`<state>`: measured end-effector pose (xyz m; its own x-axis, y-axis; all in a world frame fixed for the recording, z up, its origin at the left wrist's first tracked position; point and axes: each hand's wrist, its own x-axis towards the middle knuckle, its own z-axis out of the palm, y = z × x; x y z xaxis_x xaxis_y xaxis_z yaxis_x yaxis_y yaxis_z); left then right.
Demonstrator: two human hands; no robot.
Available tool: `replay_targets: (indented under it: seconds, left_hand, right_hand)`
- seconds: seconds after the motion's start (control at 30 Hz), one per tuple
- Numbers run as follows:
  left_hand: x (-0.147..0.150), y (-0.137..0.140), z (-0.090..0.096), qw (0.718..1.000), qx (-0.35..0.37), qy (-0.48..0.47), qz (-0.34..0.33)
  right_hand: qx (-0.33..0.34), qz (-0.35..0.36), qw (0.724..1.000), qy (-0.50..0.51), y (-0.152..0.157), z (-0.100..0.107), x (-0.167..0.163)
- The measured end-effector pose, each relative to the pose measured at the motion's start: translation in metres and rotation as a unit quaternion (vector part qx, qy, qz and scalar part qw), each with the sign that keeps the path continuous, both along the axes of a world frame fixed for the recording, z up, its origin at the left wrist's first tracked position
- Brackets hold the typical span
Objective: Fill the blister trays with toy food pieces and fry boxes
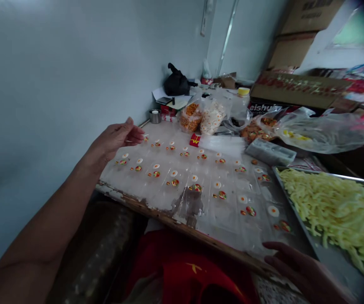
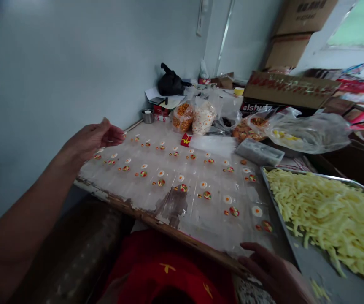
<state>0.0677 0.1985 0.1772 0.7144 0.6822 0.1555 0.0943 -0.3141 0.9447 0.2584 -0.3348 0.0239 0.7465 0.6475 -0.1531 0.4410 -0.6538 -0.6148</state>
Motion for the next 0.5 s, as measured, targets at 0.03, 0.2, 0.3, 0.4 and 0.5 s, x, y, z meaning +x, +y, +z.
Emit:
replay_targets:
  seconds: [0.03, 0.2, 0.3, 0.4, 0.5]
  left_hand:
    - [-0.006, -0.004, 0.002, 1.0, 0.007, -0.006, -0.008]
    - [-0.029, -0.016, 0.001, 0.995, 0.093, 0.0, -0.036]
    - [-0.029, -0.02, -0.009, 0.993, 0.099, 0.061, -0.025]
    - [-0.011, -0.024, -0.022, 0.994, 0.071, 0.074, -0.038]
    - [0.021, -0.03, -0.028, 0.995, 0.056, 0.063, -0.054]
  right_hand:
    - [-0.008, 0.01, 1.0, 0.017, -0.002, 0.002, -0.002]
    - [0.01, -0.034, 0.999, -0.023, -0.003, -0.006, -0.017]
    - [0.079, -0.113, 0.976, -0.167, 0.006, -0.028, -0.022]
    - [0.142, -0.162, 0.9, -0.38, 0.011, -0.056, -0.019]
    - [0.145, -0.159, 0.836, -0.506, 0.004, -0.08, -0.013]
